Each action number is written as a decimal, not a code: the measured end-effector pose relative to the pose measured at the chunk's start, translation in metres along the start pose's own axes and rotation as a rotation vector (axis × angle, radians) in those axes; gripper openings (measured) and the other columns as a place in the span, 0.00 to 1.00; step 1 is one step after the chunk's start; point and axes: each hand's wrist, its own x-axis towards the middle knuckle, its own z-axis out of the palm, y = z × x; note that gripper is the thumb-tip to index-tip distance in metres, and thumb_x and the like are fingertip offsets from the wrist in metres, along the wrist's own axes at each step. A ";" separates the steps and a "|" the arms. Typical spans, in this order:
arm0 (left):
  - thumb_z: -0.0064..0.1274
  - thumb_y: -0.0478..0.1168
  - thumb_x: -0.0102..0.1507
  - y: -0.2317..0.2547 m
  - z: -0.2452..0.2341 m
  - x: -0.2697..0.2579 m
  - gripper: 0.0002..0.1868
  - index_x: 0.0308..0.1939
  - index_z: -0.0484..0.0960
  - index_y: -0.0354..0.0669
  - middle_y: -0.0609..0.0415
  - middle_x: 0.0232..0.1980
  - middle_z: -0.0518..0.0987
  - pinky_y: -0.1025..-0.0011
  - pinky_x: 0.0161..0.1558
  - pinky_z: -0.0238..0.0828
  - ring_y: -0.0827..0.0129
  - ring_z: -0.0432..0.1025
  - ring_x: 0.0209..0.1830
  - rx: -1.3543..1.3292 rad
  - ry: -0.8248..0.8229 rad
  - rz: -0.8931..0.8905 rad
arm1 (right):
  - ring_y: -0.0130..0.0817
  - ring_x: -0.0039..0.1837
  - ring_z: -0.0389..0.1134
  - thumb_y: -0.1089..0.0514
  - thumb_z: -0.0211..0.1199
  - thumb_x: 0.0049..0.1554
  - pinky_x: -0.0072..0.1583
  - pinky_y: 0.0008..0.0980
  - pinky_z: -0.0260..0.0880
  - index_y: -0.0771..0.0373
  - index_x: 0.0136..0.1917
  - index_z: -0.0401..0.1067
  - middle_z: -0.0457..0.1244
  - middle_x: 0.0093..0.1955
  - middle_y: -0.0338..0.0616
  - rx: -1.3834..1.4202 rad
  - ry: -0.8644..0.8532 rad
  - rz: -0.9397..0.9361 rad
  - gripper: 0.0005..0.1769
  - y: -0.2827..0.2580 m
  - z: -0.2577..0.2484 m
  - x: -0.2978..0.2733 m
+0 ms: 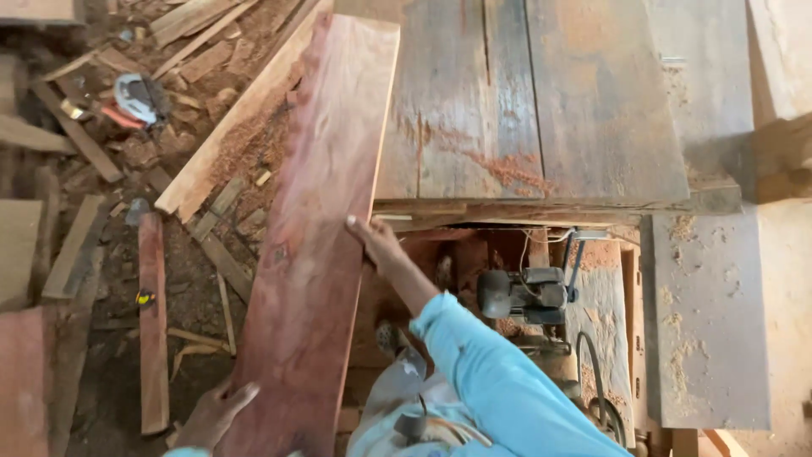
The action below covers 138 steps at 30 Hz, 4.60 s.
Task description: The person uses a table saw to cut a long piece of reddish-brown wood. They guide the wood through the saw blade multiple times to make several parallel cuts along its length. After cutting, the person moves the wood around the workshop.
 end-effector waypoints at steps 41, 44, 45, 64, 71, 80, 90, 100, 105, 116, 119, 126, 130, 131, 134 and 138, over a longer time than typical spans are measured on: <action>0.35 0.91 0.46 0.463 -0.135 0.244 0.56 0.61 0.83 0.62 0.49 0.63 0.80 0.40 0.74 0.45 0.44 0.69 0.67 0.810 0.376 0.311 | 0.47 0.37 0.74 0.28 0.49 0.61 0.36 0.43 0.76 0.68 0.58 0.67 0.71 0.39 0.56 -0.042 0.210 0.584 0.39 -0.164 -0.067 0.011; 0.34 0.91 0.55 0.486 -0.123 0.222 0.53 0.57 0.87 0.56 0.45 0.61 0.84 0.48 0.85 0.48 0.48 0.72 0.70 0.768 0.569 0.505 | 0.50 0.37 0.73 0.29 0.49 0.64 0.36 0.44 0.74 0.64 0.53 0.64 0.68 0.41 0.61 0.086 0.178 0.532 0.34 -0.177 -0.071 0.034; 0.39 0.85 0.57 0.496 -0.111 0.194 0.50 0.65 0.80 0.54 0.38 0.69 0.73 0.39 0.76 0.43 0.36 0.61 0.73 0.578 0.805 0.621 | 0.47 0.36 0.74 0.29 0.48 0.64 0.35 0.42 0.74 0.66 0.48 0.67 0.69 0.39 0.60 -0.064 0.043 0.573 0.35 -0.192 -0.076 0.037; 0.67 0.58 0.62 0.440 -0.002 0.186 0.44 0.72 0.71 0.31 0.61 0.50 0.80 0.69 0.20 0.49 0.79 0.59 0.24 -1.329 0.421 0.084 | 0.56 0.58 0.66 0.41 0.61 0.62 0.58 0.54 0.65 0.65 0.47 0.78 0.64 0.56 0.60 -1.264 1.411 -0.059 0.23 -0.309 -0.387 0.034; 0.66 0.56 0.63 0.474 -0.062 0.207 0.47 0.77 0.61 0.37 0.56 0.67 0.77 0.65 0.54 0.87 0.68 0.79 0.58 -1.450 0.293 0.481 | 0.57 0.59 0.64 0.42 0.57 0.67 0.59 0.55 0.64 0.68 0.50 0.72 0.63 0.57 0.61 -1.383 1.246 -0.142 0.25 -0.286 -0.311 0.078; 0.64 0.56 0.65 0.517 0.012 0.214 0.37 0.69 0.74 0.35 0.52 0.66 0.77 0.56 0.61 0.74 0.63 0.73 0.61 -1.332 0.529 0.215 | 0.59 0.58 0.64 0.46 0.66 0.61 0.58 0.55 0.64 0.70 0.58 0.68 0.62 0.55 0.61 -1.365 0.949 -0.216 0.25 -0.331 -0.274 0.090; 0.55 0.64 0.66 0.536 -0.011 0.236 0.40 0.78 0.66 0.54 0.60 0.79 0.68 0.53 0.79 0.58 0.60 0.63 0.78 -1.353 0.405 0.347 | 0.47 0.62 0.65 0.50 0.69 0.59 0.61 0.41 0.69 0.69 0.76 0.63 0.64 0.64 0.55 -1.224 0.856 -0.243 0.38 -0.330 -0.260 0.117; 0.65 0.63 0.64 0.547 -0.009 0.222 0.47 0.81 0.65 0.51 0.59 0.82 0.66 0.51 0.82 0.56 0.61 0.61 0.81 -1.234 0.415 0.207 | 0.39 0.58 0.68 0.41 0.63 0.64 0.55 0.33 0.71 0.73 0.76 0.63 0.63 0.62 0.54 -1.237 0.856 -0.191 0.39 -0.327 -0.271 0.113; 0.65 0.61 0.63 0.557 -0.010 0.227 0.45 0.79 0.66 0.52 0.60 0.79 0.68 0.51 0.79 0.58 0.61 0.62 0.79 -1.269 0.352 0.233 | 0.38 0.59 0.68 0.43 0.64 0.64 0.57 0.33 0.71 0.74 0.75 0.64 0.63 0.62 0.54 -1.203 0.870 -0.255 0.38 -0.331 -0.276 0.122; 0.65 0.62 0.63 0.538 -0.008 0.233 0.44 0.78 0.68 0.50 0.60 0.77 0.70 0.51 0.77 0.59 0.62 0.64 0.77 -1.284 0.336 0.220 | 0.39 0.59 0.69 0.47 0.67 0.63 0.59 0.34 0.72 0.71 0.75 0.66 0.64 0.61 0.54 -1.168 0.897 -0.228 0.35 -0.335 -0.276 0.119; 0.67 0.62 0.60 0.546 -0.007 0.231 0.46 0.77 0.67 0.51 0.61 0.76 0.70 0.51 0.77 0.59 0.62 0.64 0.76 -1.267 0.345 0.203 | 0.38 0.59 0.69 0.48 0.67 0.64 0.59 0.34 0.72 0.72 0.75 0.65 0.64 0.62 0.53 -1.165 0.883 -0.242 0.35 -0.337 -0.278 0.123; 0.67 0.57 0.62 0.538 -0.007 0.231 0.45 0.79 0.67 0.50 0.59 0.78 0.70 0.51 0.78 0.58 0.62 0.64 0.77 -1.330 0.359 0.208 | 0.34 0.58 0.69 0.45 0.66 0.63 0.54 0.32 0.74 0.71 0.75 0.66 0.65 0.59 0.51 -1.176 0.905 -0.181 0.36 -0.334 -0.288 0.119; 0.66 0.55 0.64 0.517 -0.009 0.238 0.41 0.78 0.68 0.49 0.58 0.77 0.71 0.50 0.80 0.59 0.61 0.65 0.78 -1.384 0.381 0.252 | 0.33 0.56 0.70 0.43 0.66 0.63 0.50 0.32 0.75 0.71 0.74 0.67 0.65 0.58 0.51 -1.156 0.916 -0.201 0.37 -0.327 -0.296 0.120; 0.66 0.55 0.64 0.525 -0.008 0.238 0.41 0.78 0.68 0.49 0.58 0.77 0.71 0.50 0.80 0.59 0.61 0.65 0.78 -1.381 0.380 0.253 | 0.33 0.56 0.70 0.43 0.66 0.63 0.50 0.32 0.75 0.71 0.74 0.67 0.65 0.58 0.51 -1.154 0.919 -0.200 0.37 -0.328 -0.296 0.120; 0.64 0.55 0.64 0.534 -0.007 0.241 0.40 0.77 0.71 0.48 0.58 0.75 0.74 0.51 0.78 0.61 0.61 0.67 0.75 -1.371 0.347 0.299 | 0.34 0.56 0.71 0.42 0.66 0.62 0.50 0.32 0.76 0.71 0.73 0.67 0.65 0.59 0.52 -1.156 0.906 -0.240 0.37 -0.329 -0.297 0.123; 0.62 0.53 0.66 0.526 -0.008 0.245 0.34 0.74 0.72 0.48 0.59 0.72 0.76 0.54 0.76 0.63 0.62 0.68 0.73 -1.377 0.396 0.253 | 0.35 0.57 0.70 0.44 0.67 0.63 0.53 0.33 0.76 0.71 0.74 0.67 0.65 0.59 0.52 -1.140 0.878 -0.281 0.36 -0.332 -0.296 0.128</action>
